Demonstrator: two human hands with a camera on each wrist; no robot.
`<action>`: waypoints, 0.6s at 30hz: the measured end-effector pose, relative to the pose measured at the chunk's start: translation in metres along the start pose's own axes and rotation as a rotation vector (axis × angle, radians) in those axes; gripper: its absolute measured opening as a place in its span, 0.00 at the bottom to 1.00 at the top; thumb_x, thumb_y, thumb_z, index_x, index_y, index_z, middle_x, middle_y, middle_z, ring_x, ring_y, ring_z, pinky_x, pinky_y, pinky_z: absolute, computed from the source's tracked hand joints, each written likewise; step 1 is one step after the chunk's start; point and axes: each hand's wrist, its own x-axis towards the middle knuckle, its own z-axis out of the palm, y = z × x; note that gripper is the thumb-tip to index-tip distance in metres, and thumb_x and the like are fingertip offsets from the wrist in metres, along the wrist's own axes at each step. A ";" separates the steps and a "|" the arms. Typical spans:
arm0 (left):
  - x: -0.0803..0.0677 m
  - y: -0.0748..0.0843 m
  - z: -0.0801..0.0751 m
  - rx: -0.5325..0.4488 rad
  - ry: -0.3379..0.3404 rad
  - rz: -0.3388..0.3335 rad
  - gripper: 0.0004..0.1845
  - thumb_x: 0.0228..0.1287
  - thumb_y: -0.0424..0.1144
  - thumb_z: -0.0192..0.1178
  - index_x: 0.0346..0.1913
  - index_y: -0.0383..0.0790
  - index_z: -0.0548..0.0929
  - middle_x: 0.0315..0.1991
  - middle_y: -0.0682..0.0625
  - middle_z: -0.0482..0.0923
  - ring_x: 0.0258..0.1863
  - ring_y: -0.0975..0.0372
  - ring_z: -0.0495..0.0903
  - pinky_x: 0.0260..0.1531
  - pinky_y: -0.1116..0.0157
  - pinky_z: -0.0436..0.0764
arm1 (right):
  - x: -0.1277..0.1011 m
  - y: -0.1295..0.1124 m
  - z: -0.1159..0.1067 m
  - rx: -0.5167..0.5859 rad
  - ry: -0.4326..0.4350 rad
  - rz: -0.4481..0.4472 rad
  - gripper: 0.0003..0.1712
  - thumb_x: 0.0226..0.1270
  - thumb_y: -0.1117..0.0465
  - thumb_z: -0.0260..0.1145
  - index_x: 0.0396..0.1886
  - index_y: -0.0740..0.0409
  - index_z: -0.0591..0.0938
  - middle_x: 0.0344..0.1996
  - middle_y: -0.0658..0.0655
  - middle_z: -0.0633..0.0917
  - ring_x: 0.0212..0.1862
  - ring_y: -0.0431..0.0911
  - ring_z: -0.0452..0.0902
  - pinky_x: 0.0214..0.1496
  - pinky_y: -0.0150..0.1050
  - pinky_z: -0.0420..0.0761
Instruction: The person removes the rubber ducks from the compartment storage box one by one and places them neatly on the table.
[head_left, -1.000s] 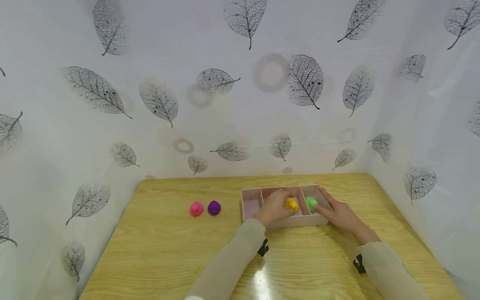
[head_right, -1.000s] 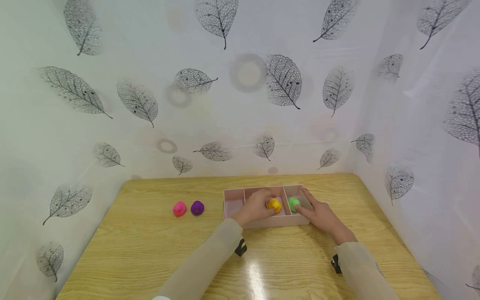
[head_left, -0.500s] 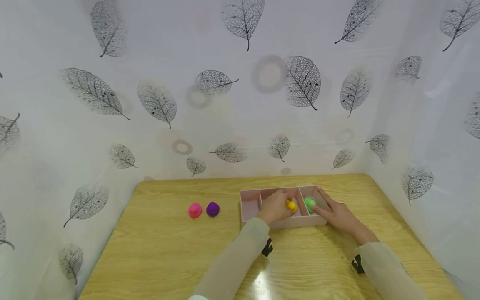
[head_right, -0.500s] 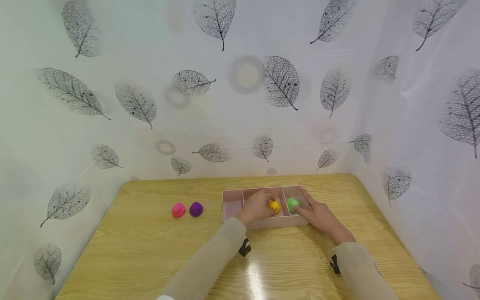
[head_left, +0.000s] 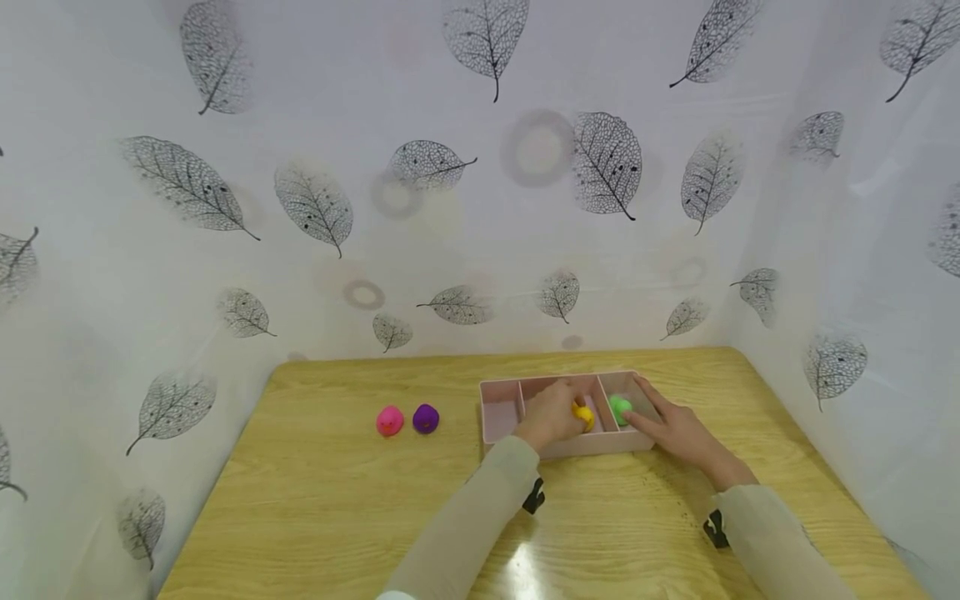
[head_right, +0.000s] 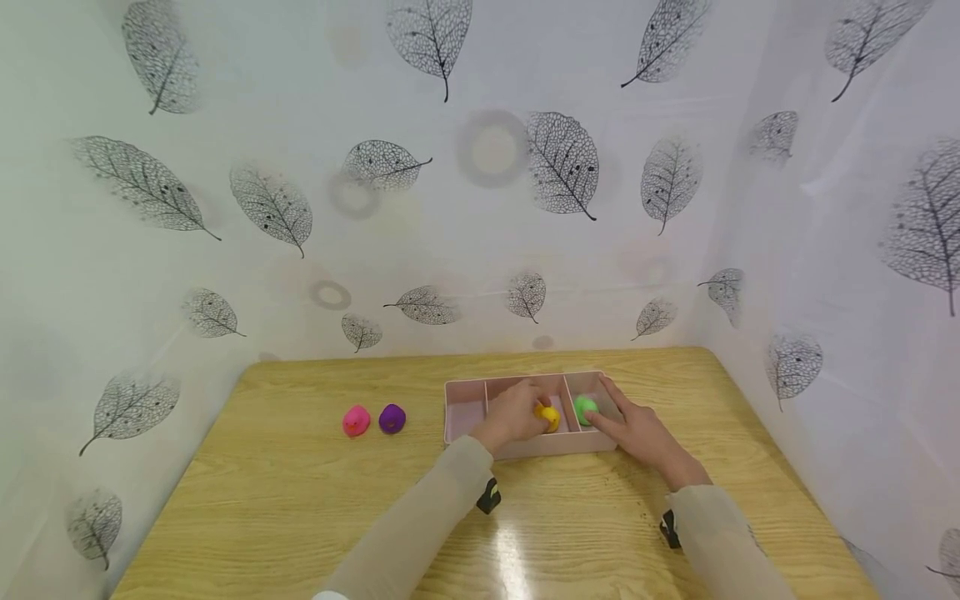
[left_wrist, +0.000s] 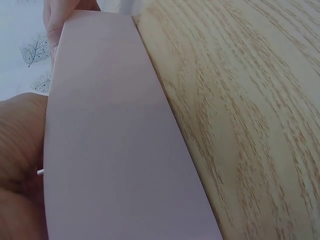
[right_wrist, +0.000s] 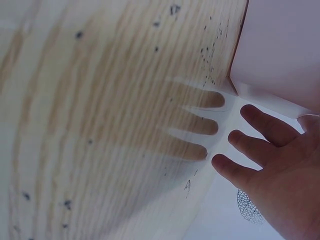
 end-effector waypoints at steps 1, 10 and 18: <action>0.000 0.000 0.000 -0.002 0.001 0.005 0.14 0.63 0.43 0.76 0.50 0.49 0.88 0.59 0.53 0.80 0.39 0.62 0.76 0.46 0.66 0.81 | 0.000 0.000 0.000 -0.002 0.000 0.002 0.51 0.80 0.34 0.56 0.88 0.50 0.45 0.75 0.82 0.64 0.68 0.81 0.69 0.64 0.75 0.74; 0.000 -0.006 0.000 -0.024 0.003 0.091 0.14 0.63 0.42 0.75 0.50 0.47 0.87 0.57 0.49 0.81 0.40 0.62 0.76 0.44 0.68 0.81 | 0.000 0.001 0.001 -0.001 0.001 0.005 0.51 0.80 0.35 0.56 0.88 0.50 0.46 0.74 0.82 0.65 0.68 0.81 0.69 0.65 0.75 0.74; 0.001 -0.006 -0.008 -0.119 -0.011 0.163 0.11 0.67 0.38 0.71 0.50 0.45 0.87 0.53 0.49 0.86 0.45 0.63 0.80 0.47 0.69 0.82 | 0.001 0.001 0.001 -0.004 0.001 0.005 0.50 0.80 0.35 0.56 0.88 0.48 0.45 0.75 0.81 0.65 0.67 0.80 0.70 0.64 0.75 0.74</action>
